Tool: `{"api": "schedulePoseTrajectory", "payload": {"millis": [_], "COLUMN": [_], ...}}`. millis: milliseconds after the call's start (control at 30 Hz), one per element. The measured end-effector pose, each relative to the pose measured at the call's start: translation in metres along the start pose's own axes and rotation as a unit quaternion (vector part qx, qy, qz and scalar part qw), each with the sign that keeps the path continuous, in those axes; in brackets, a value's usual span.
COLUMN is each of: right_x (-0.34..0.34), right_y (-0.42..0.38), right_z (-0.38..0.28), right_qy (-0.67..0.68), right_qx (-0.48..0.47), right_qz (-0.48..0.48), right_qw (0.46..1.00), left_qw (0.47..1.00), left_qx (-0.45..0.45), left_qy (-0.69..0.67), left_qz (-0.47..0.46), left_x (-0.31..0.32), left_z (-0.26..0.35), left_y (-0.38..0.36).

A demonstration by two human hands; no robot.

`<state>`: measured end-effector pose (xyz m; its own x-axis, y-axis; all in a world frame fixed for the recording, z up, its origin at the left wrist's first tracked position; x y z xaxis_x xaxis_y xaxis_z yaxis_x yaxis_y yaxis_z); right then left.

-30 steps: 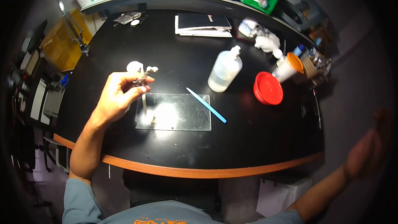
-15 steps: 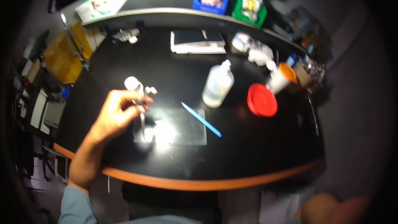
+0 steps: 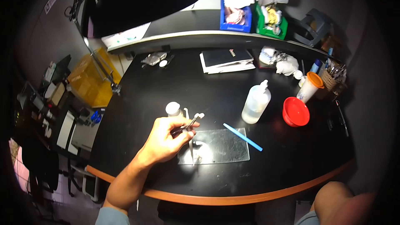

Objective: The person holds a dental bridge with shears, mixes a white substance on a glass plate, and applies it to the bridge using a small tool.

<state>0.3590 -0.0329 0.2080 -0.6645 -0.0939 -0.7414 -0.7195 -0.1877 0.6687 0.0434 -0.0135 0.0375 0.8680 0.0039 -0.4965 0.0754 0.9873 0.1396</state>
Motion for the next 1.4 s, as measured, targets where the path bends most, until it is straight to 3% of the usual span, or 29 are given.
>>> {"api": "schedulePoseTrajectory", "payload": {"millis": [100,200,267,367,467,533,567,767,967,1200,1300,1400], "right_x": [0.009,0.018,0.025,0.037,0.069,0.105,0.124,0.194,0.212,0.201,0.193,0.193], "right_y": [0.001,0.004,0.005,-0.007,-0.030,-0.047,-0.053,-0.058,-0.047,-0.060,-0.065,-0.079], "right_z": [0.001,0.006,0.014,0.020,0.043,0.069,0.078,0.078,0.065,0.072,0.079,0.082], "right_qy": [0.007,0.013,0.025,0.025,0.030,-0.013,-0.084,-0.009,0.003,-0.009,0.014,0.064], "right_qx": [0.001,0.004,0.010,0.013,0.079,0.142,0.140,0.118,0.127,0.165,0.206,0.280], "right_qz": [0.008,0.029,0.059,0.124,0.191,0.133,0.043,-0.054,0.052,0.044,0.086,0.058], "right_qw": [1.000,0.999,0.998,0.992,0.978,0.981,0.986,0.992,0.991,0.985,0.975,0.956], "left_qw": [0.999,1.000,0.998,0.999,0.997,0.988,0.978,0.944,0.937,0.935,0.956,0.976], "left_qx": [-0.041,-0.007,-0.007,-0.046,-0.045,-0.054,-0.058,-0.068,-0.076,-0.070,-0.060,-0.099], "left_qy": [0.007,-0.005,-0.068,-0.019,-0.060,-0.135,-0.188,-0.305,-0.319,-0.309,-0.265,-0.180], "left_qz": [-0.021,-0.007,-0.002,-0.013,-0.024,-0.060,-0.073,-0.108,-0.116,-0.156,-0.111,-0.074], "left_x": [-0.002,-0.001,0.000,-0.007,-0.007,-0.007,-0.005,-0.004,0.004,0.002,-0.015,-0.029], "left_z": [0.004,-0.001,-0.005,0.006,0.005,0.002,-0.004,0.005,0.014,0.018,0.012,0.013], "left_y": [0.003,0.006,0.004,0.002,0.001,0.003,0.004,-0.001,-0.004,-0.005,-0.007,-0.007]}}
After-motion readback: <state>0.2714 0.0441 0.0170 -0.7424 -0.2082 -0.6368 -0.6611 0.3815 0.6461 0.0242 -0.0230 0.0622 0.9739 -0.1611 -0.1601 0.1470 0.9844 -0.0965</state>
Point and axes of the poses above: each hand's wrist, its own y-axis towards the middle knuckle, its own x-axis out of the palm, z = x × y, the point moved 3 cm from there along y, towards the middle knuckle, and after that the axes turned 9 degrees about -z, right-handed, at the moved point
